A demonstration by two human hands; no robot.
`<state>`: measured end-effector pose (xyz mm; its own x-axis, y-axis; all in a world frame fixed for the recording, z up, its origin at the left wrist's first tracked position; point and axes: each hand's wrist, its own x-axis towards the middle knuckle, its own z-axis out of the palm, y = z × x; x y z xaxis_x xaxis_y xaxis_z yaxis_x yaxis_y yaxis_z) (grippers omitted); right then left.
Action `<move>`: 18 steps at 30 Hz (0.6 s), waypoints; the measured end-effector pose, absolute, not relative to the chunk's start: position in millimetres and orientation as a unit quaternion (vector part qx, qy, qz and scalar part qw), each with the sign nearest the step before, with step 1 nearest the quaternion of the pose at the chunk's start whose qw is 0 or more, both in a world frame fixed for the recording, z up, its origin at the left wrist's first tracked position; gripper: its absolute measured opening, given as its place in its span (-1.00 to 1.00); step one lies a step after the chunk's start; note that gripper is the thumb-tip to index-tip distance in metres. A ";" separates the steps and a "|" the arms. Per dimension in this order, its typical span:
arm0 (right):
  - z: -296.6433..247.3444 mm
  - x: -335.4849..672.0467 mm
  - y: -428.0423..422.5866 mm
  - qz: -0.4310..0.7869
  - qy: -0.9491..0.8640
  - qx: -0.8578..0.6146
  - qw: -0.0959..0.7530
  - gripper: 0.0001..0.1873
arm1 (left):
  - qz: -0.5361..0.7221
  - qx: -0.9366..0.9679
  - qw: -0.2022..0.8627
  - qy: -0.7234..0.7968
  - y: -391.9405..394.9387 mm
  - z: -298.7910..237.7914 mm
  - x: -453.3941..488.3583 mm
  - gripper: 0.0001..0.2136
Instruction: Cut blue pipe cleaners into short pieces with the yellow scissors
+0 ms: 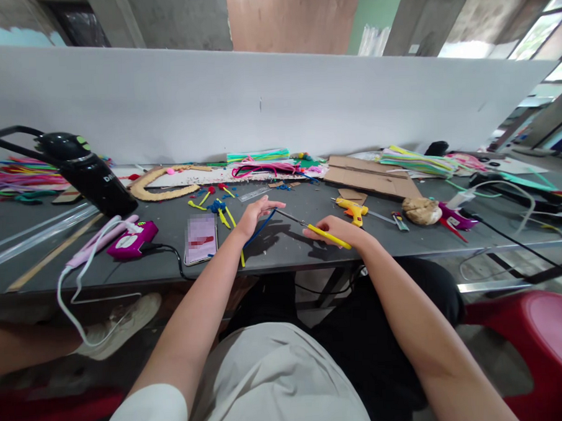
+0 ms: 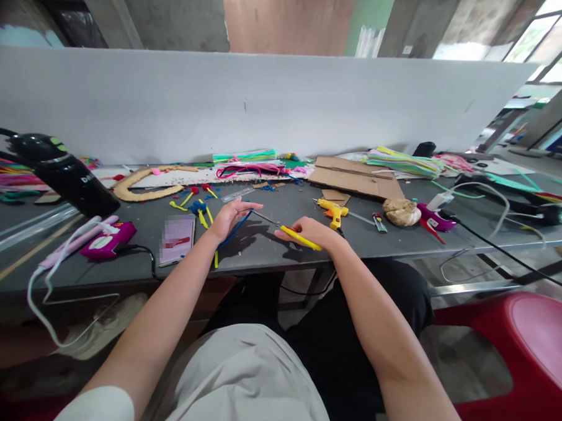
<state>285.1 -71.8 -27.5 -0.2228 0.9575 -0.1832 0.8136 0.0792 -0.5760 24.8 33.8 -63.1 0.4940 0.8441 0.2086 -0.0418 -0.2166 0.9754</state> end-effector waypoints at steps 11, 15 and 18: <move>-25.0 283.6 -72.3 0.304 -0.722 -0.610 0.122 -0.22 | 0.403 0.674 0.539 0.304 35.7 -64.4 24.7 -0.43; -25.8 284.3 -71.0 0.303 -0.722 -0.611 0.116 -0.22 | 0.409 0.678 0.525 0.312 37.3 -65.4 24.1 -0.43; -26.0 284.6 -70.4 0.303 -0.724 -0.610 0.112 -0.22 | 0.406 0.686 0.519 0.310 38.9 -66.0 23.8 -0.41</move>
<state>284.6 -70.4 -26.0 -0.2312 0.9505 -0.2073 0.8142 0.0724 -0.5760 23.8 38.9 -66.0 0.4788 0.8460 0.2346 0.0038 -0.2692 0.9631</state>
